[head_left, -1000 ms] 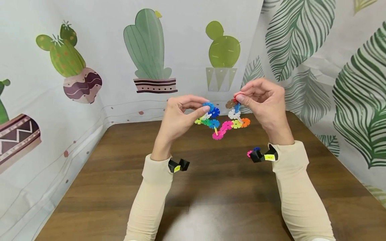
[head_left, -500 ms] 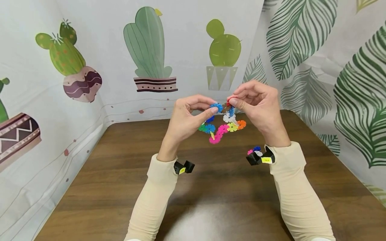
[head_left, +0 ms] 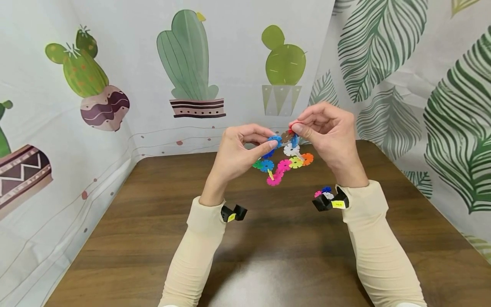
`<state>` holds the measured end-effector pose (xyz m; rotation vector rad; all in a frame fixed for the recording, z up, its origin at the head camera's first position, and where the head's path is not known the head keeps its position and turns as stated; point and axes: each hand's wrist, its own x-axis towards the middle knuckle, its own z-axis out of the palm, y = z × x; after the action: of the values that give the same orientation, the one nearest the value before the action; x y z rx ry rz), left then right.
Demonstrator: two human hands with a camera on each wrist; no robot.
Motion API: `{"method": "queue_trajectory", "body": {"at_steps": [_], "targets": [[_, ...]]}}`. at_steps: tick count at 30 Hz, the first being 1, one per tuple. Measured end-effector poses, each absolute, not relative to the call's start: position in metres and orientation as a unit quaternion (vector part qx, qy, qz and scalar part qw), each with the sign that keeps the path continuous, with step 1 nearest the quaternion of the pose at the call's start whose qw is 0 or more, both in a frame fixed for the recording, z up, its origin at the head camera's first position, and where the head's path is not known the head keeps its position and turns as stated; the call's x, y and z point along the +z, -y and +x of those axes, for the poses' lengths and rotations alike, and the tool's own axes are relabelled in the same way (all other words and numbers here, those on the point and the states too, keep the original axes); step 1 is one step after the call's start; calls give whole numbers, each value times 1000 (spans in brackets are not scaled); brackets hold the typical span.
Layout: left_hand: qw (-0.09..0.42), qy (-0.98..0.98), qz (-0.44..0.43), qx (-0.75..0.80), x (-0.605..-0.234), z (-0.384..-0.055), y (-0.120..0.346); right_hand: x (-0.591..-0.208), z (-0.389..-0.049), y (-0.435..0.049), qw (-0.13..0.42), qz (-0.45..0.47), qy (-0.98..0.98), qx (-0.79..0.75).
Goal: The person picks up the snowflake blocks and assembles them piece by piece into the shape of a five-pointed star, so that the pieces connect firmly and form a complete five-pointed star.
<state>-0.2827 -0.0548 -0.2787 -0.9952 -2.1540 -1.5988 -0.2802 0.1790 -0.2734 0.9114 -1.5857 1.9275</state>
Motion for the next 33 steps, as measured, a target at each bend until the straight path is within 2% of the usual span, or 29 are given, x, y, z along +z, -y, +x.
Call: {"method": "queue_trajectory", "body": {"at_steps": [8,16,28,33], "targets": [[157,729,-346,-569,-279,-281,51,-275,-279,-177,274,324,585,691],[179,705,-342,-596,-279,-283,50,-274,-278,-171,257,339,566,706],[179,729,-342,-566,-275,-285,62,-276,-278,-163,257,316,571,712],[172,735,-319,-573,-272,-284,71,-275,-279,-165,281,288,560,724]]}}
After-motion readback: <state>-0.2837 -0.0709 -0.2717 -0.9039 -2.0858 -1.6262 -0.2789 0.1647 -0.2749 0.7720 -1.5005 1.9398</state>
